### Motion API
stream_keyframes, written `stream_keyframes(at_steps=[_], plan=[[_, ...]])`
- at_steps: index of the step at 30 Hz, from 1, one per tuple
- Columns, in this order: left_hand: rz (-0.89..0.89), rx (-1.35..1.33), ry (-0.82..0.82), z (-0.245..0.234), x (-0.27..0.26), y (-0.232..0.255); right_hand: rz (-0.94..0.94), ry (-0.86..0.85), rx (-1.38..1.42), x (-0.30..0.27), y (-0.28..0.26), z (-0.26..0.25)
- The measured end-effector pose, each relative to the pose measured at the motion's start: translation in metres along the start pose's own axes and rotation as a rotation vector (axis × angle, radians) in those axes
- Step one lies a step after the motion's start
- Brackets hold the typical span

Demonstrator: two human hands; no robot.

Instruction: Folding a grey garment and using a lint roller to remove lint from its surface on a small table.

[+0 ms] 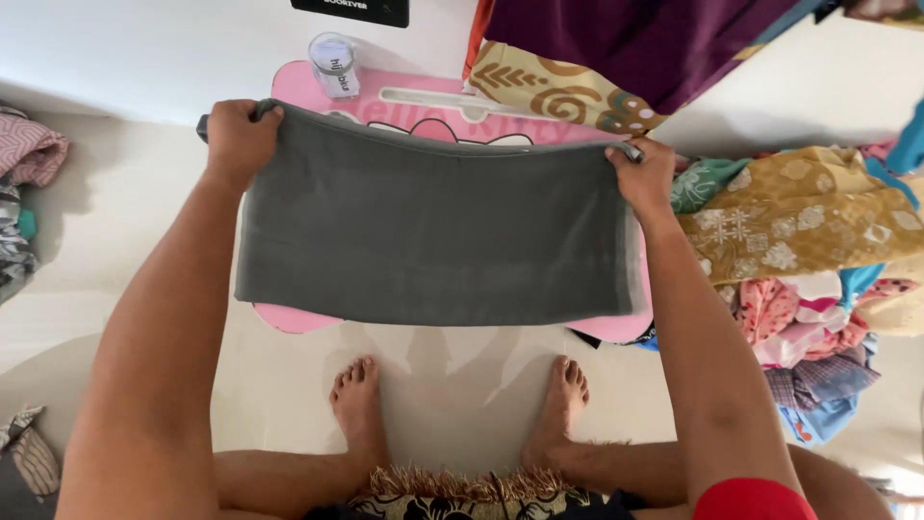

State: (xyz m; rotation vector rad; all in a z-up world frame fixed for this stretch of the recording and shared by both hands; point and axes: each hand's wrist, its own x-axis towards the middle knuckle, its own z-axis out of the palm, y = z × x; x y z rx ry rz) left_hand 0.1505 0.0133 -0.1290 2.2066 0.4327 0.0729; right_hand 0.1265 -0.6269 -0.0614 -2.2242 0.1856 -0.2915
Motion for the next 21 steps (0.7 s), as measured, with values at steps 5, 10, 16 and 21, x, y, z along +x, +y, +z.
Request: stream_keyframes(at_steps=[5,10,16,21], plan=[[0.034,0.113,-0.009,-0.018,-0.037,0.036,-0.351,0.240,-0.273,-0.044,-0.055,0.007],[-0.005,0.087,-0.130,-0.059,-0.087,0.089,-0.479,0.228,-0.026,-0.126,-0.141,0.065],[-0.111,0.214,-0.202,-0.070,-0.120,0.050,-0.336,-0.329,-0.303,-0.208,-0.201,0.150],[-0.156,0.162,-0.253,-0.081,-0.159,0.042,-0.352,-0.356,-0.529,-0.214,-0.199,0.161]])
